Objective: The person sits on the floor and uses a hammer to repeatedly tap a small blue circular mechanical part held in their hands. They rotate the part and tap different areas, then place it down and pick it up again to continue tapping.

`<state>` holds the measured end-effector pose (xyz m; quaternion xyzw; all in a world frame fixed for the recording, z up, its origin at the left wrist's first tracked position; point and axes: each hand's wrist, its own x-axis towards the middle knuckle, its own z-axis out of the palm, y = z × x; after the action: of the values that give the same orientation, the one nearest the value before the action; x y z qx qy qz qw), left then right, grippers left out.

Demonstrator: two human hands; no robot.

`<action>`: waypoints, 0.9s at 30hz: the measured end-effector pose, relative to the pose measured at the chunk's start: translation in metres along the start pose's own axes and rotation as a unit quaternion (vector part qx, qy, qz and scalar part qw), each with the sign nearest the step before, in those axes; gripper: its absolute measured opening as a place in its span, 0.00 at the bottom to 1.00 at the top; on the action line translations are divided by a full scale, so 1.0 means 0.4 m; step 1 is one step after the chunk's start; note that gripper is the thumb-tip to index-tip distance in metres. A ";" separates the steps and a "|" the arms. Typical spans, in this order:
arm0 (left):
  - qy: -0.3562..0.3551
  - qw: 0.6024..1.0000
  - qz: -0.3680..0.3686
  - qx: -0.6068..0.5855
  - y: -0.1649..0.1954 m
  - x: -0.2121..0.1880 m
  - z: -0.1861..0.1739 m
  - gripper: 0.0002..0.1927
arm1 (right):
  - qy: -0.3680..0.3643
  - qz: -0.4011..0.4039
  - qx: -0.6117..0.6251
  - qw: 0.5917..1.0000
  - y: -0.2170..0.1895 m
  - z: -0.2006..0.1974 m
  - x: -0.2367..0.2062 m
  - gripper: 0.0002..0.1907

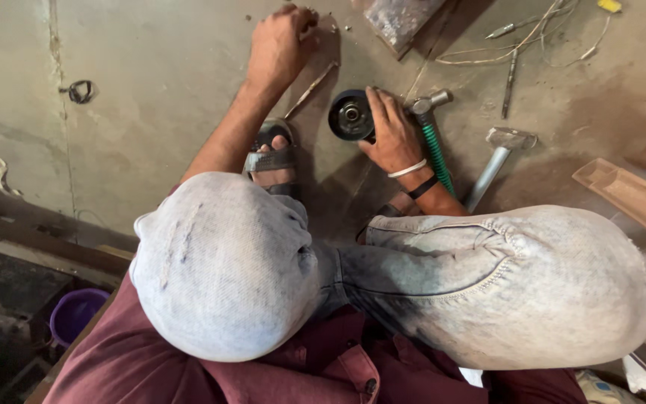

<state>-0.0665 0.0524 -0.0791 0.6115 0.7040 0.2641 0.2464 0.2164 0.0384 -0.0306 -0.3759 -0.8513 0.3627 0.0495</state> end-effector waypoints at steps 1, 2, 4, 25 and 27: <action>-0.004 1.000 0.012 -0.007 0.005 0.001 0.004 0.12 | -0.008 -0.004 -0.008 1.000 -0.002 -0.008 -0.002 0.54; -0.010 1.000 0.024 -0.014 0.013 -0.001 0.013 0.12 | 0.001 -0.018 -0.001 1.000 -0.005 -0.017 -0.005 0.53; -0.002 1.000 0.027 -0.003 0.028 -0.005 0.040 0.11 | 0.015 -0.048 0.020 0.999 -0.010 -0.033 -0.010 0.50; -0.143 0.802 -0.210 -0.541 0.231 -0.145 0.123 0.09 | 0.254 -0.020 0.142 0.956 0.002 -0.070 0.011 0.10; -0.087 0.945 -0.061 -0.309 0.242 -0.151 0.083 0.13 | 0.248 0.008 0.145 0.958 0.022 -0.060 0.002 0.09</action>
<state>0.0346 0.0059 -0.0370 0.4814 0.6000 0.3990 0.4990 0.2295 0.0567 -0.0190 -0.4499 -0.7472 0.3784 0.3100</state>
